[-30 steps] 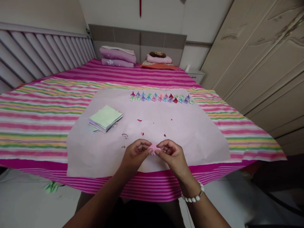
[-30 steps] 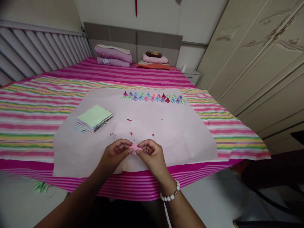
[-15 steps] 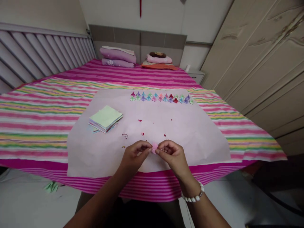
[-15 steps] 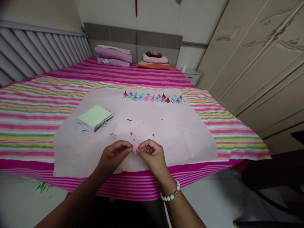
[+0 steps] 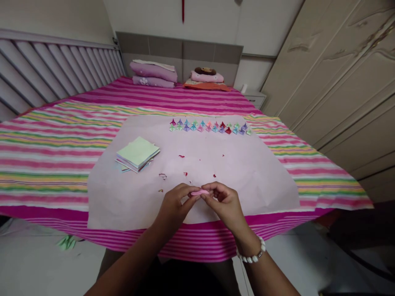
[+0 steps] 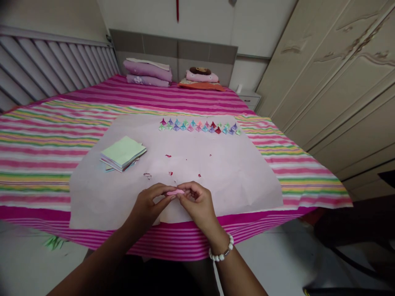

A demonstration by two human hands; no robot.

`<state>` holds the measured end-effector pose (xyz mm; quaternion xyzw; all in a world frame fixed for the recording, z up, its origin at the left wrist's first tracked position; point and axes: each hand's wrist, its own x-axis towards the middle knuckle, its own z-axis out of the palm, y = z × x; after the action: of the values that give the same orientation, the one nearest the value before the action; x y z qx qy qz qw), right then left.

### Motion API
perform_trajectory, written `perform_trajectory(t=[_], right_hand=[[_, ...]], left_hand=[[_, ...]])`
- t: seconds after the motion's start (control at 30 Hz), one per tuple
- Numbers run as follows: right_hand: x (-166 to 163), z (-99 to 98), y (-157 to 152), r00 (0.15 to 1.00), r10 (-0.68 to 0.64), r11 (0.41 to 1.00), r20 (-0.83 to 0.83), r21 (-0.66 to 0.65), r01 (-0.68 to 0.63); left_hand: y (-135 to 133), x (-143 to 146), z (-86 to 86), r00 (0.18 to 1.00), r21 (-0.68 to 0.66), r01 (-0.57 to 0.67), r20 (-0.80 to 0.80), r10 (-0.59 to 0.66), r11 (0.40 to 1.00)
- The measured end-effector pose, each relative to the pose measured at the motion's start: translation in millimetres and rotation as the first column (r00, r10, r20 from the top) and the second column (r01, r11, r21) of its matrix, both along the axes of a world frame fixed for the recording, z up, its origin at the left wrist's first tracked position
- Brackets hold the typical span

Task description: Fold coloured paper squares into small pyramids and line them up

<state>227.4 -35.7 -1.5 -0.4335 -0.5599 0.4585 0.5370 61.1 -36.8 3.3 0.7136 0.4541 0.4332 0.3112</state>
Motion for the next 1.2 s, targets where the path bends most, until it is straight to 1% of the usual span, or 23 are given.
perform_trajectory(t=[0.13, 0.3, 0.53, 0.67, 0.77, 0.87, 0.97, 1.03, 1.1, 1.17, 1.2], right_hand=[[1.2, 1.3, -0.6, 0.992, -0.014, 0.993, 0.128, 0.117, -0.001], [2.9, 3.9, -2.2, 0.957, 0.012, 0.98, 0.29, 0.189, -0.07], [2.5, 9.6, -2.7, 0.911, 0.035, 0.962, 0.411, 0.232, -0.141], [2.2, 9.8, -2.3, 0.895, 0.057, 0.957, 0.442, 0.231, -0.175], [2.8, 9.4, -2.1, 0.892, 0.066, 0.958, 0.447, 0.223, -0.182], [3.4, 10.2, -2.2, 0.887, 0.088, 0.959, 0.454, 0.203, -0.199], [3.6, 10.2, -1.9, 0.886, 0.107, 0.963, 0.451, 0.175, -0.206], [3.7, 8.4, -0.6, 0.901, 0.109, 0.97, 0.421, 0.154, -0.19], [4.1, 5.2, 1.9, 0.934, 0.107, 0.984, 0.342, 0.096, -0.148], [4.7, 1.5, 5.8, 0.97, 0.131, 0.991, 0.204, -0.027, -0.128], [4.8, -0.1, 8.2, 0.981, 0.149, 0.986, 0.125, -0.098, -0.138]], left_hand=[[-0.1, -1.4, 0.7, 0.994, 0.026, 0.008, -0.112, -0.005, 1.0], [1.3, -3.3, 0.4, 0.983, 0.042, 0.028, -0.183, -0.019, 0.999], [4.0, -7.3, -5.4, 0.978, 0.066, 0.03, -0.208, -0.016, 0.997], [4.7, -9.0, -8.2, 0.988, 0.033, 0.01, -0.156, -0.005, 0.999], [5.2, -9.3, -8.2, 0.995, 0.003, 0.011, -0.098, -0.011, 1.0], [6.1, -8.8, -7.1, 0.998, -0.034, 0.049, -0.048, -0.051, 0.998], [7.0, -8.3, -6.3, 0.994, -0.036, 0.087, -0.064, -0.089, 0.996], [7.2, -8.2, -5.9, 0.994, -0.043, 0.086, -0.064, -0.089, 0.995], [7.4, -8.5, -5.0, 0.999, -0.095, 0.046, 0.013, -0.045, 0.994], [7.9, -8.6, -3.5, 0.991, -0.215, 0.015, 0.13, 0.013, 0.977], [8.6, -8.5, -2.8, 0.982, -0.285, 0.02, 0.186, 0.035, 0.958]])
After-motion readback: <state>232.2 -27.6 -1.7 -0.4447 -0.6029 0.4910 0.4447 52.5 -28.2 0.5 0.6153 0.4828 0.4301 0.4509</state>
